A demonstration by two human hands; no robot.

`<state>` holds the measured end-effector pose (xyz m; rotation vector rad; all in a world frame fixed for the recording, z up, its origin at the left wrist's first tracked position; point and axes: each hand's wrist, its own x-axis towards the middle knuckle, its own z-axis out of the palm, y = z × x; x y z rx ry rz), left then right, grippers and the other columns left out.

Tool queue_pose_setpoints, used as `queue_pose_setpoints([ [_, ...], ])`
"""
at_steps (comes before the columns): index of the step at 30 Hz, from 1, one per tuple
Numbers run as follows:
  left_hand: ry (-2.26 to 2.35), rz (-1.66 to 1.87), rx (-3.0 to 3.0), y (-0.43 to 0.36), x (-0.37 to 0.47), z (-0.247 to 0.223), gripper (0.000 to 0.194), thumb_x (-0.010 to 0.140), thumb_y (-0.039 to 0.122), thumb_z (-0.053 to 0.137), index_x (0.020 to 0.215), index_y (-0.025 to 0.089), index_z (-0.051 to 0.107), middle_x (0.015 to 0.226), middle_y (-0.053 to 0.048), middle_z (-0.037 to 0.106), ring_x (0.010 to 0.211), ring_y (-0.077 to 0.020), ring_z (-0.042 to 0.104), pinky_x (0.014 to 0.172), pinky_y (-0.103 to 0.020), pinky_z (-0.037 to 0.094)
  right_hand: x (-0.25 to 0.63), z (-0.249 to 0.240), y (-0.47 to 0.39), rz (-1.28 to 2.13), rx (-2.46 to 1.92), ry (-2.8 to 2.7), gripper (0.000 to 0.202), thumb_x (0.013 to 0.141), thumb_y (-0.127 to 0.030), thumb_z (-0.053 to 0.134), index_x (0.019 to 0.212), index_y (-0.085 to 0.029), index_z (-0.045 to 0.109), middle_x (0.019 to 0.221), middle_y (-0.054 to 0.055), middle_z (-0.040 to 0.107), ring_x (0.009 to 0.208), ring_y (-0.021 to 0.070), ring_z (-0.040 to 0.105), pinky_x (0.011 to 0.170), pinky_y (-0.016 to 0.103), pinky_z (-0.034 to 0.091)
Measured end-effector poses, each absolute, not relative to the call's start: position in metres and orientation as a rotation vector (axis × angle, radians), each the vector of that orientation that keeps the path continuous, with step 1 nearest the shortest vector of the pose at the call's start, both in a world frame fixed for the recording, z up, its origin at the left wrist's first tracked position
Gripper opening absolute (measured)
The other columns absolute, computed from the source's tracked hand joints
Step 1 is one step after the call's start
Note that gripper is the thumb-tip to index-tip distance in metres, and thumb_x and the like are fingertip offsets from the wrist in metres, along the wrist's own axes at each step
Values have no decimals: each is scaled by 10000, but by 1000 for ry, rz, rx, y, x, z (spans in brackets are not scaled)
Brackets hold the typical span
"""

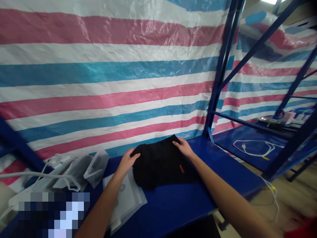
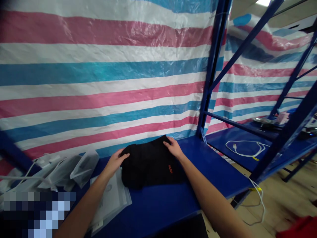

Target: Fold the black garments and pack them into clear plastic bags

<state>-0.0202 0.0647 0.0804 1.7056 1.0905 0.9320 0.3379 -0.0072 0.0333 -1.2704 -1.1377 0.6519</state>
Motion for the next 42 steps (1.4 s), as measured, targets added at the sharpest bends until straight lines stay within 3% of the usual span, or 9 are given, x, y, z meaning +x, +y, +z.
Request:
queue_pose_setpoints([
  [6,850,856,2369,23,-47,94,316,908,293,632,1216,235,665,1269,-66,748,1195,-272,692,1058,-402,520,367,76,-106,840,-1168,-1597,315,893,-420,766,1103,-188,731,1222,96,773,1151,297,718,1040,454,557],
  [11,684,491,2723,-18,-62,96,723,841,82,614,1511,347,548,1279,-33,713,1184,-239,678,1046,-382,529,356,70,-170,811,-1308,-1952,242,876,-201,719,1115,-228,737,1216,80,768,1278,297,675,1145,477,487],
  [15,553,445,2884,-25,-66,93,628,853,21,554,1364,353,704,1285,-43,684,1168,-233,666,1029,-384,548,346,68,-180,611,-1356,-2051,314,909,-126,627,1170,-259,741,1260,79,752,1289,288,664,1142,472,485],
  [20,478,550,2910,-25,-72,87,577,953,52,485,1394,359,696,1450,-48,639,1363,-263,575,1167,-486,475,350,74,-185,592,-1376,-1969,242,945,-156,607,1133,-248,729,1250,77,748,1235,271,683,1095,430,515],
  [24,497,428,2903,-33,-73,84,536,931,108,585,1390,360,698,1442,-35,669,1366,-277,594,1244,-548,395,352,70,-192,619,-1480,-2015,158,922,-236,697,1072,-236,746,1215,79,748,1169,280,699,1064,425,519],
  [29,553,397,2831,-36,-73,91,493,956,393,734,1441,353,656,1496,-64,638,1392,-308,582,1247,-556,385,339,92,-190,623,-1570,-1987,319,938,-494,756,1140,-248,761,1164,76,770,1038,267,731,928,371,557],
  [32,510,411,2800,-35,-65,99,523,900,480,811,1393,347,694,1452,-69,669,1363,-307,600,1192,-496,449,317,116,-170,563,-1465,-2028,344,938,-501,763,1168,-245,765,1146,73,782,1026,257,736,915,352,552],
  [37,498,461,2630,-27,-38,105,195,1006,407,687,1114,290,799,1121,-33,792,1005,-209,745,934,-331,569,264,128,-105,768,-1057,-2136,269,957,-462,740,1060,-217,780,995,50,806,906,221,762,811,310,574],
  [42,758,694,2478,-12,-29,104,271,1019,465,636,1101,254,784,1056,-36,813,916,-228,756,741,-295,571,226,103,-64,758,-998,-2069,369,782,-459,915,985,-203,744,831,0,741,717,170,685,648,255,521],
])
